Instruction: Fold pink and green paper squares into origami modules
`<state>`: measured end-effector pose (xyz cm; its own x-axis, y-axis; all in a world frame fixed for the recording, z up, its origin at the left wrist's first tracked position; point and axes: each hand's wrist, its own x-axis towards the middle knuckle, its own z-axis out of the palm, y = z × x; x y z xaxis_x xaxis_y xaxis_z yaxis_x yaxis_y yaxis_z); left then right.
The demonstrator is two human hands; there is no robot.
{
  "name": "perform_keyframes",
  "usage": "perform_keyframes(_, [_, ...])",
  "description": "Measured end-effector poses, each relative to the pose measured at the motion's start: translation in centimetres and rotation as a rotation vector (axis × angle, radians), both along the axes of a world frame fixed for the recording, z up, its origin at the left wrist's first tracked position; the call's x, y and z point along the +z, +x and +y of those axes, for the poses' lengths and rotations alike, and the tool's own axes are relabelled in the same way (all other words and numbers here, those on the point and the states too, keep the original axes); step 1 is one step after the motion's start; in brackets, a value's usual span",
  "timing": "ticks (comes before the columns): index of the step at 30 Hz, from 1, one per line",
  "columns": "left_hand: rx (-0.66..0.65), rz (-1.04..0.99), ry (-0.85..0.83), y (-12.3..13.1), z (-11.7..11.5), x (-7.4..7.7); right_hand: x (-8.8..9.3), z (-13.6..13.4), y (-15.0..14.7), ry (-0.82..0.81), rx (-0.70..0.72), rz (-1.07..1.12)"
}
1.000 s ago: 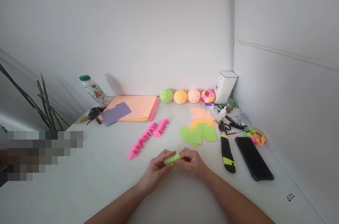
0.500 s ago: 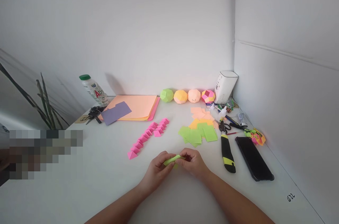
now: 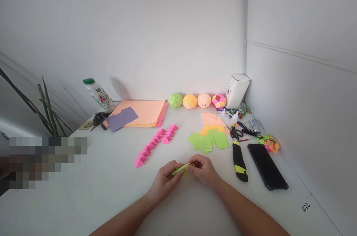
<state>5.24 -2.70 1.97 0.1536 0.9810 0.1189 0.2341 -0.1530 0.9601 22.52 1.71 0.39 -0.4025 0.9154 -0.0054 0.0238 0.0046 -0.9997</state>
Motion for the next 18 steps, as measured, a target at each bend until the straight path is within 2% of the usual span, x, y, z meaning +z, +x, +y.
perform_keyframes(18, [-0.017,0.021,-0.028,-0.04,-0.2,0.2,0.12,-0.06,0.12,0.003,0.021,0.001])
